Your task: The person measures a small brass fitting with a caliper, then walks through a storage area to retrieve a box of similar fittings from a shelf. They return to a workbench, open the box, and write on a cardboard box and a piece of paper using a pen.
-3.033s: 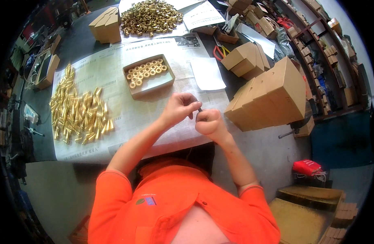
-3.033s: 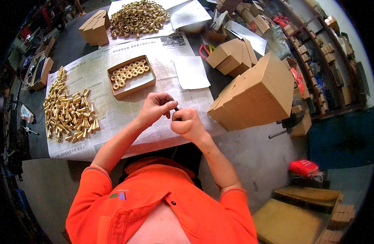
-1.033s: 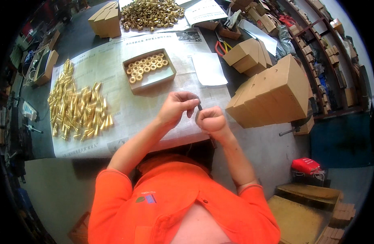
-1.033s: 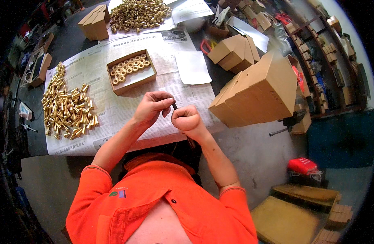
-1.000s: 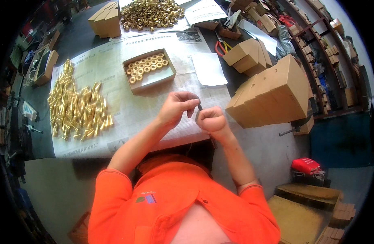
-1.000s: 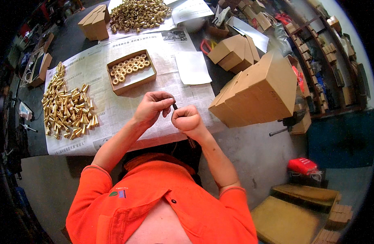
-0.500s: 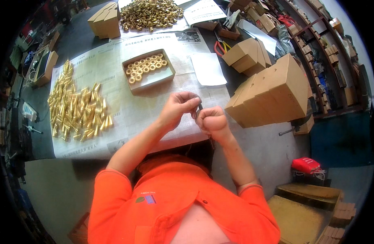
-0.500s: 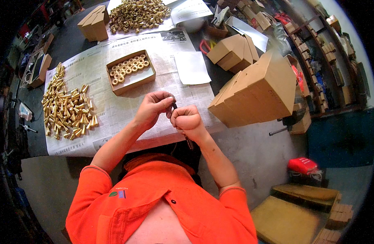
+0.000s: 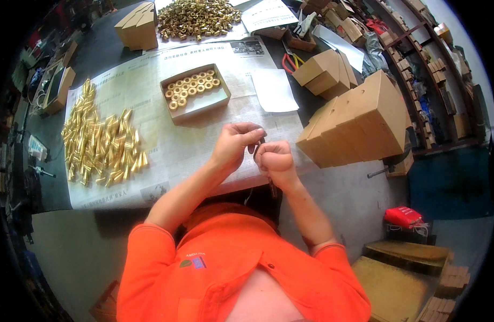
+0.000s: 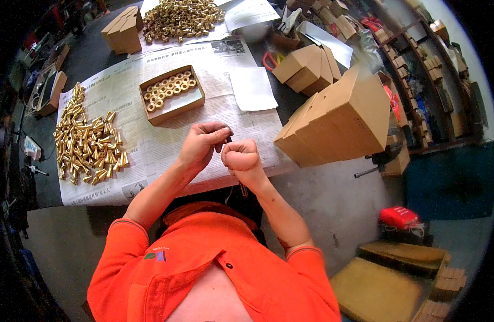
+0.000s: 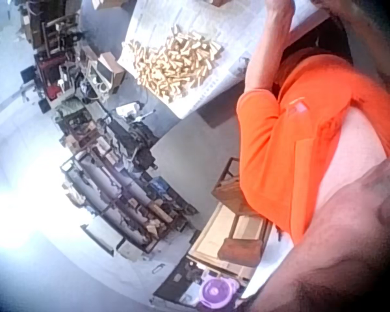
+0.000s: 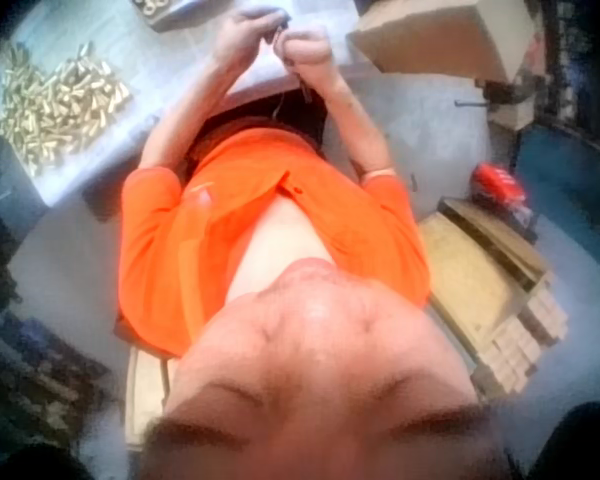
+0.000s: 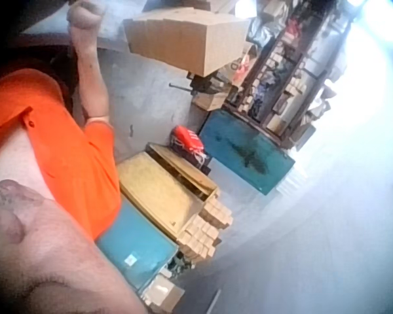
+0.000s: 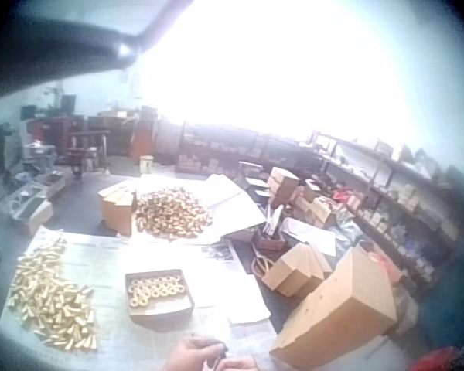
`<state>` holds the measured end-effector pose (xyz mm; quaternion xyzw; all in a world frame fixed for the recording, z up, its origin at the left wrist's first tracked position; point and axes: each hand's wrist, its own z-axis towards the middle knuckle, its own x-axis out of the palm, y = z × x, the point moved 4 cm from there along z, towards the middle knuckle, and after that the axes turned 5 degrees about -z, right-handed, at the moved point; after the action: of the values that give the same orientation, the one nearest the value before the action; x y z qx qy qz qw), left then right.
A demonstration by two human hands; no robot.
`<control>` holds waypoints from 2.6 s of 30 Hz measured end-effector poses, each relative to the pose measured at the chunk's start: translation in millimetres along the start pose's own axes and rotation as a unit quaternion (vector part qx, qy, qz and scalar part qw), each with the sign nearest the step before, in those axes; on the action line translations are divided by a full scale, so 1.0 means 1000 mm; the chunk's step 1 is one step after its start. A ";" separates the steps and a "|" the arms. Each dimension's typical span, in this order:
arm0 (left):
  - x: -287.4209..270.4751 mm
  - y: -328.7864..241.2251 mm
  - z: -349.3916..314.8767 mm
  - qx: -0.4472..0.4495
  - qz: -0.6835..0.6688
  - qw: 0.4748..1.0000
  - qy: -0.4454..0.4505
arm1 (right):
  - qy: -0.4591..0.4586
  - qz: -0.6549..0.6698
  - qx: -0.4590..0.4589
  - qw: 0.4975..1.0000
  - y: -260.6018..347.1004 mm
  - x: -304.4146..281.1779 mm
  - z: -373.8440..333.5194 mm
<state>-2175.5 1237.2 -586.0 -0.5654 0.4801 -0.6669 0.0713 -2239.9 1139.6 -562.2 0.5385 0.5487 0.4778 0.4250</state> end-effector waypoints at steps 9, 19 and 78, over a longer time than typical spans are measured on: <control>0.003 0.005 0.001 -0.017 0.020 1.000 -0.009 | -0.030 -0.041 -0.037 0.998 -0.003 -0.004 -0.007; -0.001 -0.018 0.007 -0.005 -0.035 0.998 0.059 | 0.031 0.090 -0.032 0.995 0.010 0.000 -0.008; -0.009 -0.007 0.005 0.041 -0.029 0.994 0.096 | 0.041 0.182 -0.089 0.978 -0.021 -0.028 -0.014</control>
<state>-2164.9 1244.1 -587.4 -0.5090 0.4401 -0.7392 0.0286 -2256.0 1111.3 -581.5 0.5691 0.4137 0.6158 0.3547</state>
